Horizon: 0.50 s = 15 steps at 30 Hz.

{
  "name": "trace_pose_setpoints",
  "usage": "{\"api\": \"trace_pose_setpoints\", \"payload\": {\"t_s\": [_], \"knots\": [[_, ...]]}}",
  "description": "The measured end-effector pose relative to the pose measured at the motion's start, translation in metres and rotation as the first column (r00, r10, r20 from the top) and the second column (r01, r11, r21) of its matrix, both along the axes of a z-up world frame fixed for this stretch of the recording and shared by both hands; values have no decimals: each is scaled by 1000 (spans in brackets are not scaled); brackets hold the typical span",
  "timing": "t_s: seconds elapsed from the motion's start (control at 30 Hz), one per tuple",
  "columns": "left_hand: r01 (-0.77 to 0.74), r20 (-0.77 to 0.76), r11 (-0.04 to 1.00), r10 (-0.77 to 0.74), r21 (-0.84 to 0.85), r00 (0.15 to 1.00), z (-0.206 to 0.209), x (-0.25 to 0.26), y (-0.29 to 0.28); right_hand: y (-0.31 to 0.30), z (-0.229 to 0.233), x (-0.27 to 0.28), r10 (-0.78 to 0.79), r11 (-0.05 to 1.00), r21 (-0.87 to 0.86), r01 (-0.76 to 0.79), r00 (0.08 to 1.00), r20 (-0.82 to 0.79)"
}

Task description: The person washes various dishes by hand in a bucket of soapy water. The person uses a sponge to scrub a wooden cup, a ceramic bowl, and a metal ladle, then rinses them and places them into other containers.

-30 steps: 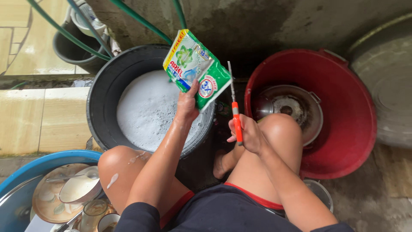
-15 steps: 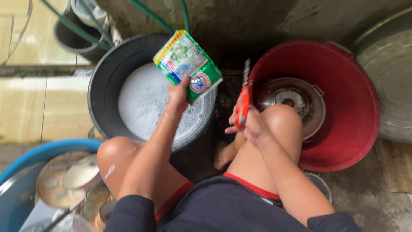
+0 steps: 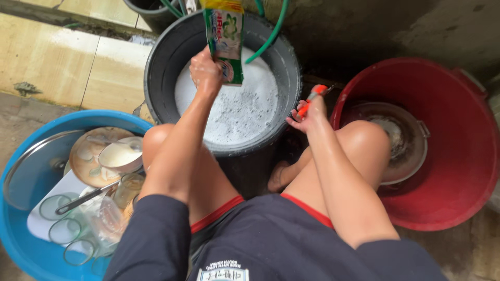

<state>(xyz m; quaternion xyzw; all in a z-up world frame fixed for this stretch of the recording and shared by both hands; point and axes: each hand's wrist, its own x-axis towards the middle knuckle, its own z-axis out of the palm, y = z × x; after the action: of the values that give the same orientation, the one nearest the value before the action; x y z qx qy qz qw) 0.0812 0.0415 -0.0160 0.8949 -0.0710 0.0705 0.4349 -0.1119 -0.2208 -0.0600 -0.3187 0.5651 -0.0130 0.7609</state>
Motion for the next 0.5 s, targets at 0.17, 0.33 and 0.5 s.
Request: {"api": "trace_pose_setpoints", "payload": {"t_s": [0.17, 0.33, 0.5], "knots": [[-380, -175, 905, 349, -193, 921, -68, 14, 11, 7, -96, 12, 0, 990, -136, -47, 947, -323], [-710, -782, 595, 205, -377, 588, -64, 14, 13, -20, -133, 31, 36, 979, -177, -105, 933, -358], [-478, -489, 614, 166, -629, 856, -38, 17, 23, -40, -146, 34, 104, 952, -206, -226, 874, -475]]}}
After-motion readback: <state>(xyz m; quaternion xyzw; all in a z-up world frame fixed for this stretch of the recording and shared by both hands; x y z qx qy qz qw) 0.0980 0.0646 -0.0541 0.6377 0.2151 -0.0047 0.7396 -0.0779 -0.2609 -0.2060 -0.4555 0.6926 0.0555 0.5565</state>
